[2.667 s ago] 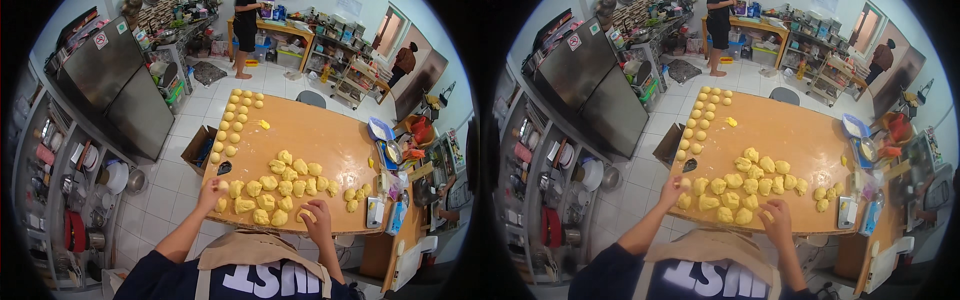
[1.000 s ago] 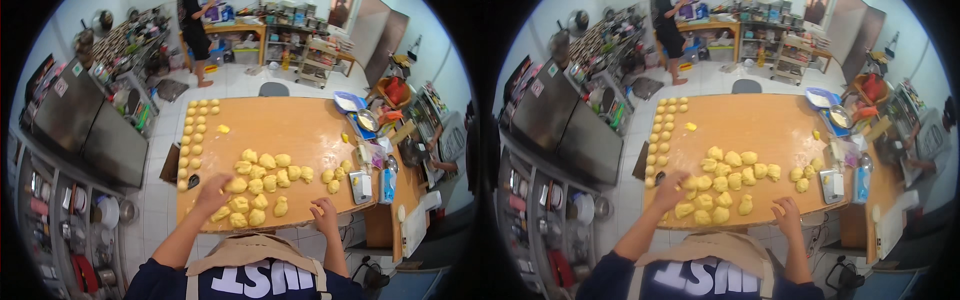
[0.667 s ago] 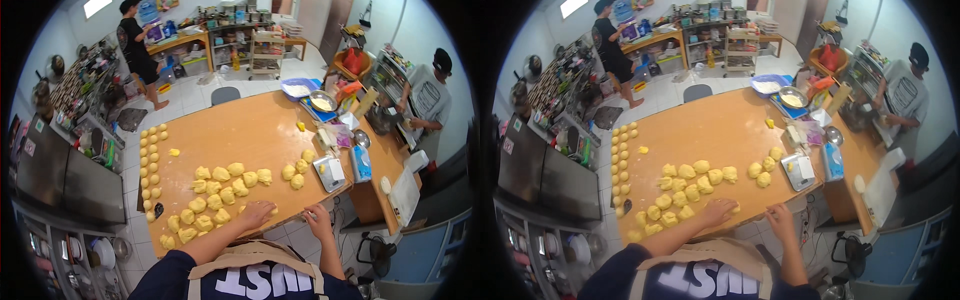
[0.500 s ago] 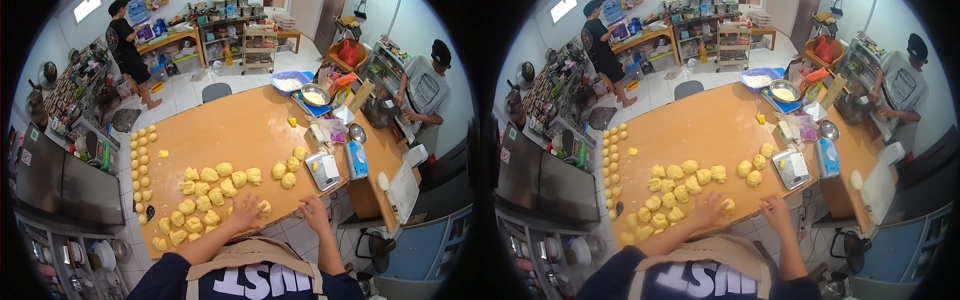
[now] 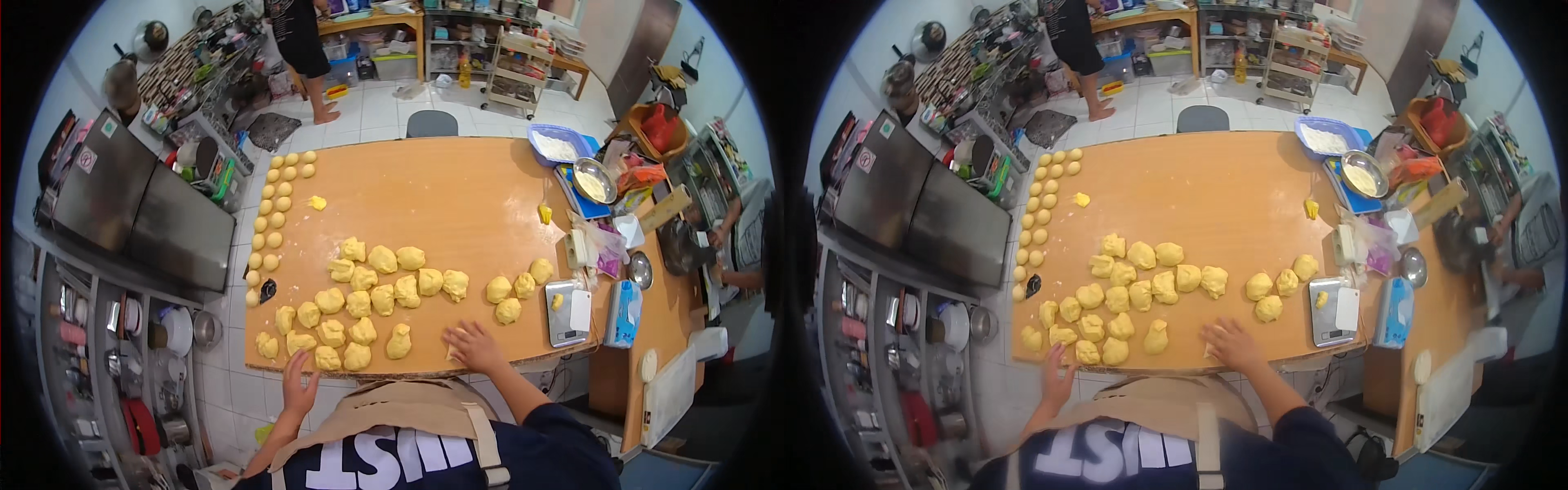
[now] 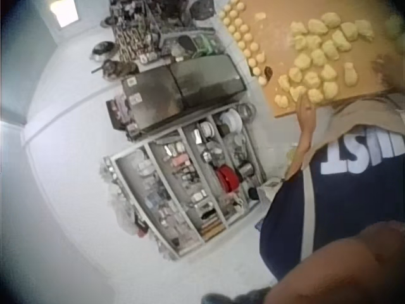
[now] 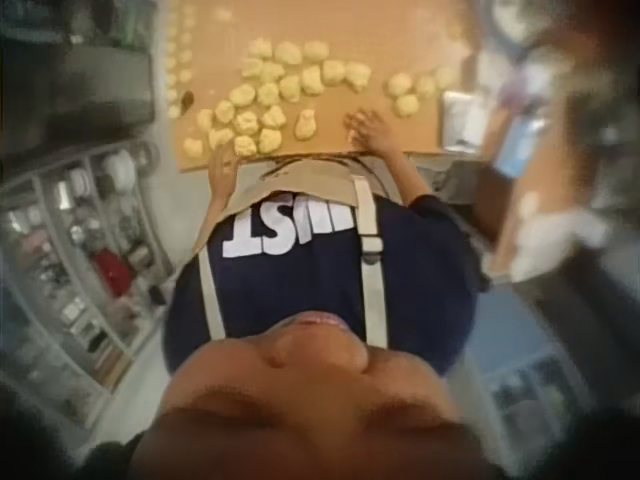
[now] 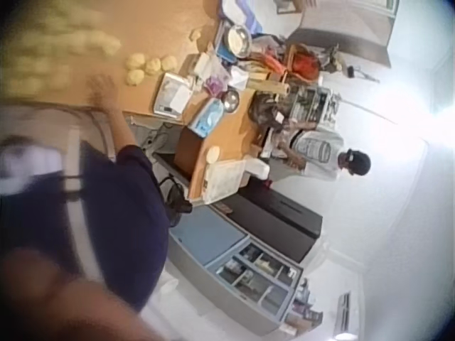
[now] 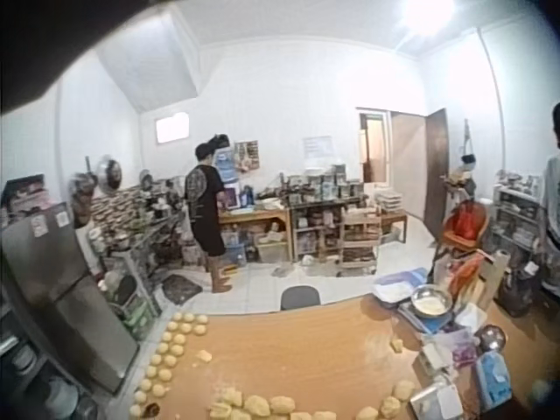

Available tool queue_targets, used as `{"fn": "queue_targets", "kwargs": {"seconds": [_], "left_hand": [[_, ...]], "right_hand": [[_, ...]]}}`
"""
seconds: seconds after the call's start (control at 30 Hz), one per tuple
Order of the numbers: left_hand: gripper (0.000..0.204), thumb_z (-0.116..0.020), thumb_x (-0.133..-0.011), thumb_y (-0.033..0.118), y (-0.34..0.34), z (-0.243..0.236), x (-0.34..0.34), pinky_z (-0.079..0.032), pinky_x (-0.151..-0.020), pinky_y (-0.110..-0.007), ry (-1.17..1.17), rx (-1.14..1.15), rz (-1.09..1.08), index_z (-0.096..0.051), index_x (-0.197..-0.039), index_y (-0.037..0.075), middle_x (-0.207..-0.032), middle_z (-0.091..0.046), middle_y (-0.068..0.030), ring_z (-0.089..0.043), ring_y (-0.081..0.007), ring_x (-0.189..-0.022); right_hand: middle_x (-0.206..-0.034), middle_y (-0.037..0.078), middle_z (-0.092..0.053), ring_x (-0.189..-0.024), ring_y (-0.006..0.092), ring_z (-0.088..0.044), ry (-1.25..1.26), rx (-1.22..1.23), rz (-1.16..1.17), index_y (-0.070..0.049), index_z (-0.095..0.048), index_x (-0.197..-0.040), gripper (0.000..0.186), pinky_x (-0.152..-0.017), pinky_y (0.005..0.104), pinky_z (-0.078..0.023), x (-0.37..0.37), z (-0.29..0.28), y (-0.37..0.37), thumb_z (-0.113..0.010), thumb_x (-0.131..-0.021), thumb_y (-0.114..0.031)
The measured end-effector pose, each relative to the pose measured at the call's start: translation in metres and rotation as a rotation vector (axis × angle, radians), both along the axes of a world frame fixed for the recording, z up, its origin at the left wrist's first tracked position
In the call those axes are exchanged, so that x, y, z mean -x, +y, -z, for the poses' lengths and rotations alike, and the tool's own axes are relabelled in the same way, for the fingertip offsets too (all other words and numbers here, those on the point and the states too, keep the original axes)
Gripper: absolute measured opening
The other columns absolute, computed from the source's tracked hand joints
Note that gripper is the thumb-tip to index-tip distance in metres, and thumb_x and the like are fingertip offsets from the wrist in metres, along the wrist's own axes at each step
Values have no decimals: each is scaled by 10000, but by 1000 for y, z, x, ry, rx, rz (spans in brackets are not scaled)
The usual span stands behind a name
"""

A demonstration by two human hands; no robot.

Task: The person shapes portions of dough into balls by hand and arranges them in rows on the table.

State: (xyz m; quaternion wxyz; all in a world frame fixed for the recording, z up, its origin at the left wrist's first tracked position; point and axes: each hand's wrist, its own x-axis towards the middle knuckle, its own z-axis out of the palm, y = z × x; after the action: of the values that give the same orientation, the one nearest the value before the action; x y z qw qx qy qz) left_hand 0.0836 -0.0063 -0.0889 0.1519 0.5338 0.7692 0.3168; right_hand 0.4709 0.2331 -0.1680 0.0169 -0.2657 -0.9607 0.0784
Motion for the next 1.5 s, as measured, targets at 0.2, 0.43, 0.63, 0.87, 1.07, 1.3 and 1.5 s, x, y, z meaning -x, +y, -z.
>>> {"fn": "queue_targets", "kwargs": {"seconds": [0.2,0.43,0.63,0.87,1.07,1.3,1.5], "left_hand": [[456,-682,-800,61,-110,71,-24,-487,-912,-400,-35,54,-104,-565,-1240,51,-1295,-555,-161,-529,-330,-1182],[445,-687,-767,22,-146,90,-30,-547,-774,-381,-32,93,-262,-581,-1196,74,-1228,-584,-136,-577,-307,-1095],[410,-658,-770,26,-129,73,-17,-544,-767,-381,-97,182,-270,-582,-1171,68,-1180,-590,-142,-582,-304,-1058],[416,-660,-759,28,-135,96,-12,-538,-760,-365,-110,163,-316,-590,-1167,74,-1154,-595,-130,-592,-288,-1020],[442,-677,-739,15,-151,110,-2,-526,-743,-354,21,175,-49,-588,-1169,67,-1130,-600,-120,-598,-274,-987],[450,-676,-738,20,-144,113,1,-518,-718,-354,-22,206,-209,-583,-1175,62,-1091,-595,-139,-596,-280,-953],[447,-667,-747,29,-145,120,-3,-516,-671,-343,-154,290,-173,-576,-1183,54,-1106,-585,-145,-596,-268,-951]], "right_hand": [[-1425,113,-471,-1351,291,-396,269,272,215,-163,-528,-1355,575,-1127,465,-297,80,-23,-6,-657,-851,-408],[-1189,153,-615,-1114,291,-570,7,377,43,-71,-679,-1051,318,-952,410,-466,1,-22,10,-745,-786,-235],[-1090,145,-641,-979,284,-610,468,142,247,-80,-682,-1012,314,-822,410,-485,77,-7,-9,-774,-751,-229],[-1094,176,-602,-987,342,-578,367,1190,310,-57,-666,-950,361,-819,434,-482,-26,55,15,-802,-712,-293],[-1047,138,-602,-963,325,-583,449,132,411,-66,-649,-882,264,-826,448,-485,80,-8,3,-781,-727,-234],[-927,133,-593,-895,338,-566,506,266,89,-40,-632,-861,305,-805,444,-481,-15,39,15,-804,-692,-226],[-896,149,-574,-884,342,-563,498,238,237,-42,-604,-937,341,-758,453,-476,81,-14,11,-795,-716,-219]]}}
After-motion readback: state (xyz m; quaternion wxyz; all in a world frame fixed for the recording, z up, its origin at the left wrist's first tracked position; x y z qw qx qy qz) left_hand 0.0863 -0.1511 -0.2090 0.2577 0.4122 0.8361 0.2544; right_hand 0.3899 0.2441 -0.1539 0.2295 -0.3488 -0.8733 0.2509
